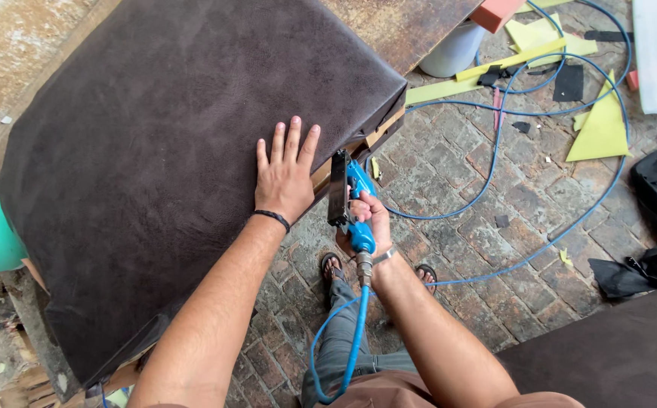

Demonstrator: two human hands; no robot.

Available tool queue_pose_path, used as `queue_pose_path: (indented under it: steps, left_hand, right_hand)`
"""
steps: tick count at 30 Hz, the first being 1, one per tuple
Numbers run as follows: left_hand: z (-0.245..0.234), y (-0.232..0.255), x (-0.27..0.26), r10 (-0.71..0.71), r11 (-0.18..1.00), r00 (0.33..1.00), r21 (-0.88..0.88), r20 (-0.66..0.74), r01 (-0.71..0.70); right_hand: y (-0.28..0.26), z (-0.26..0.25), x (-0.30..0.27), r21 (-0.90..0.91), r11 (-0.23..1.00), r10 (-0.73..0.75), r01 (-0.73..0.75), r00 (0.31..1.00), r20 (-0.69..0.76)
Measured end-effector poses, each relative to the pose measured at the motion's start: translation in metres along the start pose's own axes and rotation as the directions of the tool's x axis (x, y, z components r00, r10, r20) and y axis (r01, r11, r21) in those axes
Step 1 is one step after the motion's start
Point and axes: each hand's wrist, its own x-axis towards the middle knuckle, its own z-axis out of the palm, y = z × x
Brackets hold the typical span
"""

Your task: The person staples dark fabric onto a wooden chair frame using a pneumatic staple gun. They pull the fabric taut, align edges, and drive staples along the perimeter and corners to secure the upholstery.

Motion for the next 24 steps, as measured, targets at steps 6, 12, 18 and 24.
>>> queue_pose_path:
  steps: [6,12,18,24]
  left_hand:
    - [-0.004,-0.028,-0.001,-0.052,0.771,0.998,-0.636,-0.032,0.020]
    - [0.000,-0.050,-0.001,0.028,0.433,0.997,-0.900,0.074,0.055]
    - [-0.004,-0.056,0.001,0.072,0.102,0.986,-0.985,0.148,0.140]
    - [-0.006,-0.053,0.005,0.053,0.192,0.984,-0.969,0.169,0.156]
  right_hand:
    - [0.029,-0.008,-0.008,-0.194,0.979,-0.087,0.064,0.990,-0.111]
    - [0.072,-0.021,-0.011,0.113,0.975,0.207,-0.191,0.966,-0.153]
    - [0.080,-0.023,-0.013,0.062,0.972,0.233,-0.225,0.934,-0.271]
    - [0.089,-0.033,-0.009,0.016,0.975,0.219,-0.222,0.942,-0.253]
